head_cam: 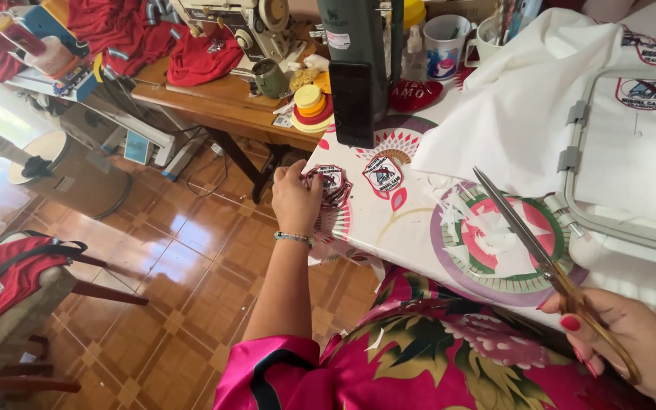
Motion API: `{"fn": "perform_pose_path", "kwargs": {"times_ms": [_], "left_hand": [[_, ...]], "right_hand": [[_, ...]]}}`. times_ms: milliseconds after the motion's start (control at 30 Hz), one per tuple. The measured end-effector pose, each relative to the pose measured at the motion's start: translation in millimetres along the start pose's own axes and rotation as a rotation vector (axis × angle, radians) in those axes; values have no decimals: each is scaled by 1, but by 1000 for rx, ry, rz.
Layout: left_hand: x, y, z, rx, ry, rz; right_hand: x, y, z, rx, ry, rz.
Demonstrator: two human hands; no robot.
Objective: Cutting out embroidered patches from a fabric sheet using scissors and then checking a smartphone.
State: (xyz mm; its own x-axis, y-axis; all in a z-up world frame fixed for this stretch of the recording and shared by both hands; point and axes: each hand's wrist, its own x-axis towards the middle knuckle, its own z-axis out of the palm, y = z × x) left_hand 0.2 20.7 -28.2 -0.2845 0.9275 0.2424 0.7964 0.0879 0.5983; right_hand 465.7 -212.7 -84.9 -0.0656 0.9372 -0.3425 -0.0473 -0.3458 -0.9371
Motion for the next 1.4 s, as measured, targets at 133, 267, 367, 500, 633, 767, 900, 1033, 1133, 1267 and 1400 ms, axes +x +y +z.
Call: {"fn": "perform_pose_path", "kwargs": {"times_ms": [133,267,367,500,633,767,900,1033,1133,1267,1400], "left_hand": [[2,12,11,27,226,257],[-8,66,16,296,14,433],[4,65,54,394,-95,448],[18,58,84,334,-89,483],[20,75,75,360,-164,510],[-12,103,30,-168,-304,506],[-75,126,-7,-1056,-558,246],[-97,125,12,-1332,-499,276],[-96,123,26,-1601,-655,54],[-102,127,19,-1602,-665,73],[-105,127,22,-1564,-692,81]], "right_hand": [[-5,-10,4,-67,0,-19],[0,-4,3,-59,7,1],[-2,-11,8,-61,30,71],[-7,-19,13,-138,72,151],[-16,-37,30,-224,140,155],[-20,-25,25,-197,128,63],[4,47,-6,150,-366,-220],[-14,25,14,83,-242,-92],[-12,16,19,-116,-309,-238],[-25,-4,28,16,-329,-152],[-34,-18,34,-145,-272,-158]]}}
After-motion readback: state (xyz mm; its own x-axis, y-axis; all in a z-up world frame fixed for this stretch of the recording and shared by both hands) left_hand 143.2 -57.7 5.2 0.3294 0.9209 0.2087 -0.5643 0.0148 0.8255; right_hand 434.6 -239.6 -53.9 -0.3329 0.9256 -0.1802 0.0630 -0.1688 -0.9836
